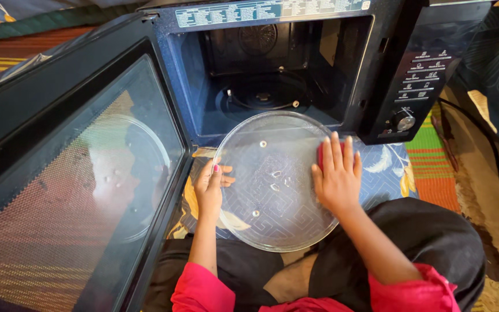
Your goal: The person cleans a microwave turntable using a red cloth. They wipe both sides of the glass plate while sitting on the floor in front of an open microwave.
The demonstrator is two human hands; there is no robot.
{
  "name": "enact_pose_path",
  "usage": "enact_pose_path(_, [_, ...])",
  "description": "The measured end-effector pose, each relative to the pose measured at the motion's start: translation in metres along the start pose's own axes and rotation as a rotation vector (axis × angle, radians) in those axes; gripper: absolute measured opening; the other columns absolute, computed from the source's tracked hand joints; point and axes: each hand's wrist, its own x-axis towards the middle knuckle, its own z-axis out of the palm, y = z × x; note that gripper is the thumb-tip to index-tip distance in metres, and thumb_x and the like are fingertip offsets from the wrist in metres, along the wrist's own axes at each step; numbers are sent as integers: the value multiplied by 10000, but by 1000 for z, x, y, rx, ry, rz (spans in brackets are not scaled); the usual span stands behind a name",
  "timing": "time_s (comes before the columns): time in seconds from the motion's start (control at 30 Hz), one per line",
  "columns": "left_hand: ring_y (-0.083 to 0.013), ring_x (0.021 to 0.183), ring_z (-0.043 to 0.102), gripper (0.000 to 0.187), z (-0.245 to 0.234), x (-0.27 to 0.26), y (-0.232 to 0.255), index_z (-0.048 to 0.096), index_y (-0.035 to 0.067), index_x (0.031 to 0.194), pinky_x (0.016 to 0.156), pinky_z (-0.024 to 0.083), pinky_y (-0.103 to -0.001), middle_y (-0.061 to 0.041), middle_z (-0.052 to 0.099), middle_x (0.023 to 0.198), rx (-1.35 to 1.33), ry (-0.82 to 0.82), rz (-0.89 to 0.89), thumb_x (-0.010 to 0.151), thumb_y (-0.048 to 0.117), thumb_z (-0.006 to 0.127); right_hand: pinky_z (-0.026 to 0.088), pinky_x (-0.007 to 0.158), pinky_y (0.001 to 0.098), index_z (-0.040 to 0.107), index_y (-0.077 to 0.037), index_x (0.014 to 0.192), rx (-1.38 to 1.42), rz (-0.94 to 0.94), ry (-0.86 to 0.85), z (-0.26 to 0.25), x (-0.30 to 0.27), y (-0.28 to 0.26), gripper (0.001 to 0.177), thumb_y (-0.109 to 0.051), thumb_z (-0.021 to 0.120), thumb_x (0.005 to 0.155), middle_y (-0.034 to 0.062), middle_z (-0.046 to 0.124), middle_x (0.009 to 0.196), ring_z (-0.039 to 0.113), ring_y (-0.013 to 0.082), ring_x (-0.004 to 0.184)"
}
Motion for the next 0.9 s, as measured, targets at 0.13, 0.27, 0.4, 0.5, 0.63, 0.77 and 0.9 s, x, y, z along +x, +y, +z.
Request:
enact_pose_path(0.13, [-178,745,736,417,0,-1,1,578,-6,1370,674,562,-278,-134,744,1029,11,6,1,1057,261,513,213,1193,616,406,26,1528,-5,82,1,2,-46,-16,722,-395,542,958,239,361,1616,284,470,1505])
enact_pose_path(0.27, [-175,746,727,406,-1,-3,-1,583,-9,1374,673,556,-271,-126,744,1018,3,5,22,1069,251,511,182,1200,613,380,27,1522,53,30,-84,6,-88,-45,768,-420,545,919,233,327,1609,260,456,1504])
enact_pose_path(0.4, [-177,723,725,398,0,-10,-3,579,-12,1375,631,550,-264,-116,728,971,-15,56,63,1062,227,526,160,1198,593,372,-15,1529,86,-88,-133,15,-104,-60,780,-478,543,925,202,302,1622,230,433,1510])
enact_pose_path(0.5, [-177,711,734,391,0,-23,1,583,-15,1370,614,548,-257,-112,723,942,35,106,90,1057,213,526,166,1200,584,353,-32,1540,19,54,-44,23,-85,-42,788,-493,548,930,238,285,1621,220,448,1507])
enact_pose_path(0.63, [-183,703,743,375,1,-44,10,592,-20,1358,601,542,-257,-113,723,931,43,148,104,1056,193,527,226,1197,579,295,67,1559,137,231,216,18,-60,-18,824,-420,612,975,361,284,1585,276,520,1463])
enact_pose_path(0.77, [-186,692,745,358,4,-62,17,597,-19,1338,598,556,-263,-110,732,934,58,153,112,1041,167,523,359,1106,525,354,110,1484,314,310,317,6,-58,-4,799,-362,705,943,352,413,1419,443,502,1289])
enact_pose_path(0.9, [-184,712,731,343,5,-76,17,607,-30,1328,632,544,-262,-121,732,948,-13,109,131,1047,155,536,507,882,390,583,18,1260,690,673,195,10,-56,28,480,-347,676,963,183,661,1053,633,284,932])
